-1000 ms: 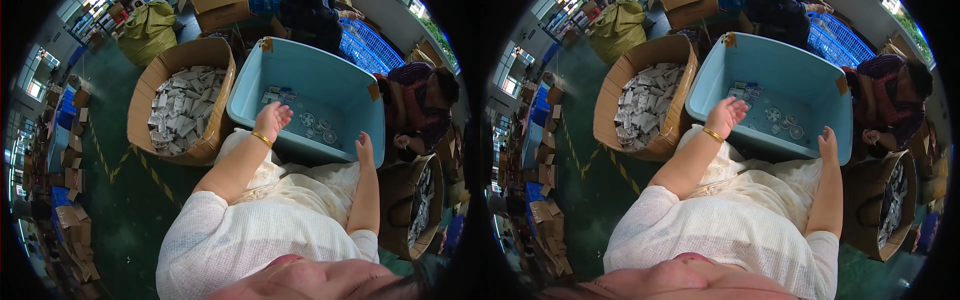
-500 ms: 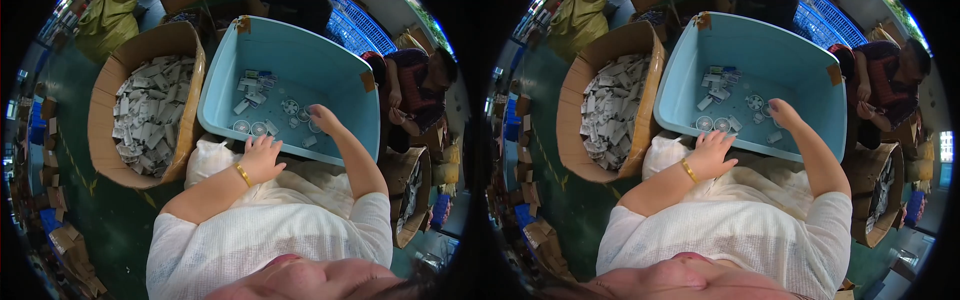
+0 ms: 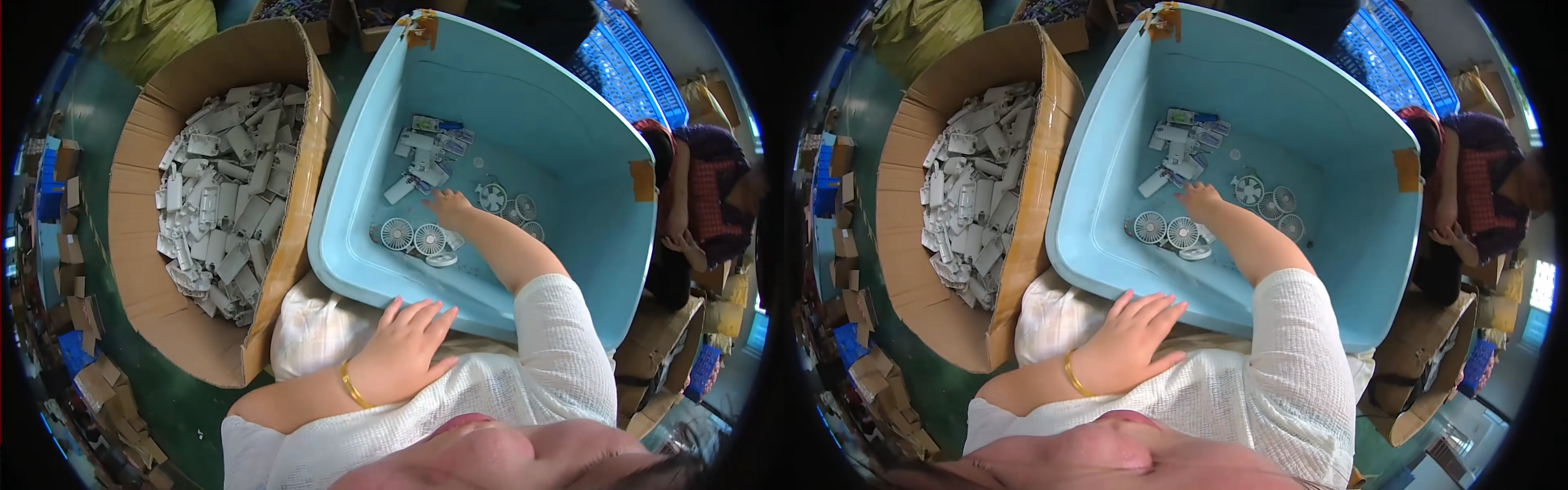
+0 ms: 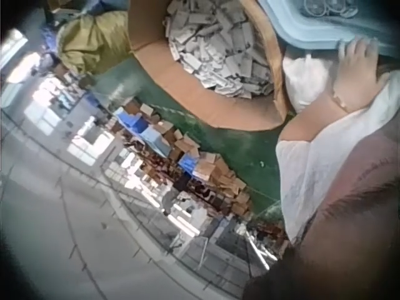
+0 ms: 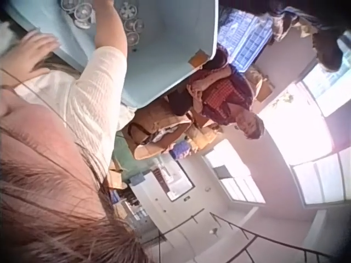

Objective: The person sorts small electronic components by hand, placing them into various plastic bins and cardboard boxes.

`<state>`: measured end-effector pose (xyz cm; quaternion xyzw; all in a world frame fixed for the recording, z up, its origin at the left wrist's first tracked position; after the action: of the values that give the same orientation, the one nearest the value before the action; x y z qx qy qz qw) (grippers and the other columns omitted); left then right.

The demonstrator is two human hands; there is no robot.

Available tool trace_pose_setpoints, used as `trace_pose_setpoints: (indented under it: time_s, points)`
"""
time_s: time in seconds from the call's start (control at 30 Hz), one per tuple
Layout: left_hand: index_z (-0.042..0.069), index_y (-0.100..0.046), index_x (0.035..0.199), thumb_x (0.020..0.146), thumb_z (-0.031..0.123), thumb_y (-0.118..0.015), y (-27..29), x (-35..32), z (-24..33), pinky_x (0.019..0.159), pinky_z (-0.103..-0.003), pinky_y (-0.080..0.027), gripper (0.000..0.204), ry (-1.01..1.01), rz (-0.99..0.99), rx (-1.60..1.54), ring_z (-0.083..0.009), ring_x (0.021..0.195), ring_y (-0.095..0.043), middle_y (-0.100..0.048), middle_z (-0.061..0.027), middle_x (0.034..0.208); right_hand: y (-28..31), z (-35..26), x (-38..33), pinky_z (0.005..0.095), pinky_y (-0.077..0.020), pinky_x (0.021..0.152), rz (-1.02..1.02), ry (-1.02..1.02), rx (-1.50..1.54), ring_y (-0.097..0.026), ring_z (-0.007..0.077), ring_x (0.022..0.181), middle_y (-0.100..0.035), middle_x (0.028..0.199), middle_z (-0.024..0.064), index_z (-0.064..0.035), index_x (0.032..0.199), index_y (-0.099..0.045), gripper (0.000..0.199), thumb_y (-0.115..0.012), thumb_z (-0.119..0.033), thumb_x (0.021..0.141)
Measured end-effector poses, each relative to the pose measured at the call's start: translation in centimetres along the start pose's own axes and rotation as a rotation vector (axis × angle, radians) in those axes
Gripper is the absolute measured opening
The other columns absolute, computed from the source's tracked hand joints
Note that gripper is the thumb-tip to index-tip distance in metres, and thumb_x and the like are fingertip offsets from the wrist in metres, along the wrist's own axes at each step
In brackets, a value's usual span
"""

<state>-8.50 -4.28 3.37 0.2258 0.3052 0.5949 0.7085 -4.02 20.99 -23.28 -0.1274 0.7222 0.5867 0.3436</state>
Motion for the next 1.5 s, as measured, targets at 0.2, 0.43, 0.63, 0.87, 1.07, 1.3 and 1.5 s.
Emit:
trace_pose_setpoints:
  time_s: [0.2, 0.43, 0.63, 0.87, 1.07, 1.3, 1.5]
  points:
    - [0.005, -0.034, 0.130, 0.076, 0.029, -0.062, 0.6, 0.7, -1.2, 0.100, -0.045, -0.025, 0.065, 0.023, -0.066, -0.065, -0.0234, 0.118, -0.040, -0.045, -0.0109, 0.124, -0.6, -0.5, 5.5, 0.0423, -0.0351, 0.096, 0.231, -0.170, 0.219, -0.037, 0.0312, 0.120, -0.034, 0.134, 0.0143, -0.0216, 0.129, -0.042, 0.055, -0.050, -0.011, 0.075]
    - [0.005, -0.037, 0.128, 0.071, 0.024, -0.066, 0.5, 0.9, -1.5, 0.099, -0.043, -0.027, 0.067, 0.019, -0.058, -0.079, -0.0220, 0.117, -0.040, -0.045, -0.0101, 0.124, -2.4, 0.0, 7.8, 0.0434, -0.0461, 0.083, 0.187, -0.227, 0.294, -0.049, 0.0323, 0.109, -0.049, 0.120, 0.0139, -0.0149, 0.110, -0.057, 0.035, -0.051, -0.013, 0.076]
    - [0.001, -0.043, 0.123, 0.076, 0.031, -0.061, 0.6, 0.5, -0.9, 0.099, -0.046, -0.027, 0.058, -0.029, -0.005, -0.013, -0.0285, 0.115, -0.041, -0.048, -0.0167, 0.117, -3.2, -1.0, 7.1, 0.0425, -0.0480, 0.080, 0.106, -0.296, 0.420, -0.053, 0.0306, 0.102, -0.053, 0.116, 0.0118, -0.0146, 0.107, -0.059, 0.033, -0.057, -0.019, 0.075]
    - [0.001, -0.042, 0.123, 0.076, 0.030, -0.061, 0.3, 0.4, -0.7, 0.099, -0.048, -0.026, 0.058, -0.049, 0.003, -0.024, -0.0320, 0.117, -0.039, -0.046, -0.0186, 0.119, -4.0, -0.8, 6.5, 0.0399, -0.0444, 0.086, 0.310, -0.268, 0.323, -0.054, 0.0303, 0.101, -0.058, 0.106, 0.0142, -0.0102, 0.101, -0.061, 0.025, -0.051, -0.018, 0.080]
    - [0.000, -0.043, 0.122, 0.077, 0.033, -0.060, 0.6, 0.2, -0.3, 0.100, -0.048, -0.027, 0.059, -0.040, 0.000, -0.024, -0.0323, 0.117, -0.039, -0.046, -0.0187, 0.120, 0.2, -0.1, 4.2, 0.0392, -0.0474, 0.075, 0.249, -0.129, 0.424, -0.058, 0.0295, 0.088, -0.062, 0.090, 0.0130, -0.0073, 0.088, -0.063, 0.019, -0.057, -0.019, 0.075]
    - [-0.003, -0.044, 0.120, 0.076, 0.031, -0.059, -0.5, -0.4, -0.6, 0.098, -0.046, -0.030, 0.057, -0.051, 0.140, -0.014, -0.0346, 0.113, -0.042, -0.048, -0.0225, 0.116, 8.2, -1.8, -8.4, 0.0349, -0.0464, 0.065, 0.443, -0.009, 0.630, -0.058, 0.0263, 0.072, -0.059, 0.075, 0.0115, -0.0035, 0.077, -0.059, 0.015, -0.063, -0.015, 0.069]
    - [-0.003, -0.021, 0.133, 0.071, 0.025, -0.067, -2.2, 1.2, -1.2, 0.096, -0.047, -0.031, 0.082, -0.067, 0.471, -0.078, -0.0433, 0.113, -0.035, -0.032, -0.0300, 0.125, 12.7, -6.0, -23.9, 0.0269, -0.0435, 0.062, 0.746, -0.013, 0.917, -0.054, 0.0148, 0.068, -0.054, 0.071, 0.0048, -0.0021, 0.075, -0.053, 0.009, -0.062, -0.005, 0.073]
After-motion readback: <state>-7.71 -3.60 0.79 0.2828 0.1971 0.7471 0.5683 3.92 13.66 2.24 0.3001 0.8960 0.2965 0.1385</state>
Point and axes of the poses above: each hand's wrist, its own x-axis towards the middle knuckle, its own y-axis out of the back of the hand, z = x × y, the point moved 1 cm from there along x, towards the middle knuckle
